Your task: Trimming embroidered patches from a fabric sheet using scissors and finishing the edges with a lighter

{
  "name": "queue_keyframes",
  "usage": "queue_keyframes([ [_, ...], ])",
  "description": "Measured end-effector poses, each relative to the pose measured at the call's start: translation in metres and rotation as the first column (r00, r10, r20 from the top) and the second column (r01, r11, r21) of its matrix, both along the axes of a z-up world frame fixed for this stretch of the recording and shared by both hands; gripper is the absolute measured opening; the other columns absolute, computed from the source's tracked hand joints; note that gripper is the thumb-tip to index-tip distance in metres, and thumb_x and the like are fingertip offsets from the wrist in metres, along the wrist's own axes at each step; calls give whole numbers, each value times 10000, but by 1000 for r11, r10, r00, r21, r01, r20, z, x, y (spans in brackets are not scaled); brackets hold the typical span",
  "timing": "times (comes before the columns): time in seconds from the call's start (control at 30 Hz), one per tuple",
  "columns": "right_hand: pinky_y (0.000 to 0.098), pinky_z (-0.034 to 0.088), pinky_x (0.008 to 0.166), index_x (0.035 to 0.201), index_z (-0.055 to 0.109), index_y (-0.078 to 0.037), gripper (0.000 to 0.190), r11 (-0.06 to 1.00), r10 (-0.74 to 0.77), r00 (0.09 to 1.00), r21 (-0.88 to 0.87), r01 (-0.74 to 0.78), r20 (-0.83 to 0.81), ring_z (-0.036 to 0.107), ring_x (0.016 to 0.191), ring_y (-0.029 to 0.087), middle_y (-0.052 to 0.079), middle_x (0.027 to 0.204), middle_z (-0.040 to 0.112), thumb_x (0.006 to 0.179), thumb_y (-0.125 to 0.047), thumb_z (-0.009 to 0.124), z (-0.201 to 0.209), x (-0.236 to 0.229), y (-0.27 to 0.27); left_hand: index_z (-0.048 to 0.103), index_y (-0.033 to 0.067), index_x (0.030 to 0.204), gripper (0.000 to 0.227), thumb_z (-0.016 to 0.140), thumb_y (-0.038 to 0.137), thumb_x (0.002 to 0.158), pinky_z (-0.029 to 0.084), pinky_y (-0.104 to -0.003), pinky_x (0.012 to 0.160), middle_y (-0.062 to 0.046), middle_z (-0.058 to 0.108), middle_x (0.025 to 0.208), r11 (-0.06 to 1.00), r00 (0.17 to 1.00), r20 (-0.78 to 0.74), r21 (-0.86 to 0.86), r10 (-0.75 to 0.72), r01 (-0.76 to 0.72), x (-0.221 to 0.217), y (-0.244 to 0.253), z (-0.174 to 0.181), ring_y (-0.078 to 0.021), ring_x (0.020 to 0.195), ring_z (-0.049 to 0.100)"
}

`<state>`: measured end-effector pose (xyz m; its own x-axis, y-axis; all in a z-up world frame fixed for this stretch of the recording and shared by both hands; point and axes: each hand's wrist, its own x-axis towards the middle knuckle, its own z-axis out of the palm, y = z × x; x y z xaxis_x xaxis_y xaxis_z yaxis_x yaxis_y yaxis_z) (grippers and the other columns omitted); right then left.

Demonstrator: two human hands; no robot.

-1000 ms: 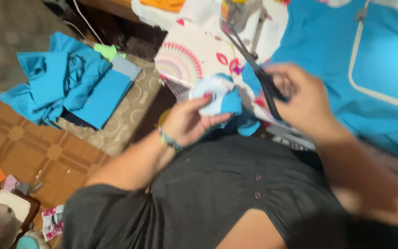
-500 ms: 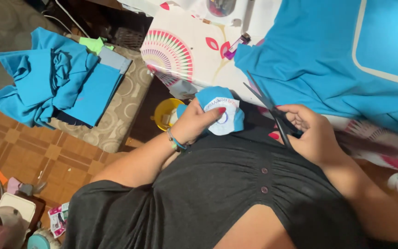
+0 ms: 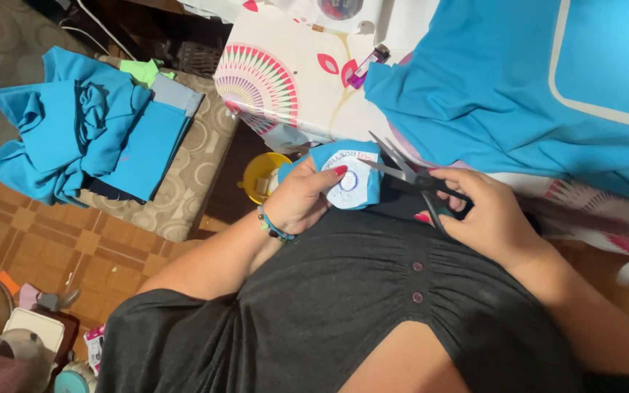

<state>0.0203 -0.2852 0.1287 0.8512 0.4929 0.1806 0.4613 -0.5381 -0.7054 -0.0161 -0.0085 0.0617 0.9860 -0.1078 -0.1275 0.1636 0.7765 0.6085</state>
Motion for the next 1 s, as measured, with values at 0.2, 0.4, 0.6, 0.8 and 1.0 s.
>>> queue_keyframes([
  [0.2, 345, 606, 632, 1260, 719, -101, 675, 997, 46, 996, -70, -41, 74, 698, 699, 275, 137, 902, 735, 599, -21, 829, 1, 7, 0, 620, 8, 1328, 383, 600, -63, 952, 586, -630, 886, -282, 704, 1200, 983, 997, -33, -169, -72, 65, 9, 9, -57, -447, 1054, 712],
  [0.4, 369, 601, 599, 1282, 723, -117, 691, 988, 91, 976, -144, -63, 197, 688, 711, 260, 123, 923, 718, 605, -55, 849, -1, 10, 0, 620, -8, 1337, 386, 600, -42, 953, 612, -560, 898, -272, 709, 1204, 976, 993, 36, -185, -111, 116, 0, 8, -11, -394, 1093, 706],
  [0.6, 309, 591, 567, 1259, 735, -156, 658, 998, 62, 998, -22, -62, 25, 679, 653, 217, 86, 870, 736, 616, -58, 834, -5, 9, 6, 617, 10, 1351, 404, 579, -50, 953, 599, -566, 929, -272, 701, 1225, 967, 987, 61, -197, -150, 159, 3, 11, -5, -393, 1115, 699],
  [0.8, 285, 562, 493, 1202, 760, -129, 585, 998, 44, 999, 55, -42, -28, 657, 592, 189, 101, 810, 739, 633, -64, 879, -16, 11, 8, 566, 3, 1416, 480, 544, -81, 944, 571, -589, 976, -279, 670, 1288, 959, 983, 78, -220, -164, 178, 8, 8, -35, -405, 1167, 675],
  [1.0, 330, 567, 465, 1226, 751, -118, 625, 997, 74, 994, -8, -74, 75, 668, 598, 213, 105, 818, 733, 618, 5, 824, 1, 11, 8, 571, -5, 1405, 466, 536, -84, 947, 571, -581, 984, -278, 668, 1294, 954, 978, 108, -221, -181, 201, 9, 10, -31, -392, 1178, 672],
])
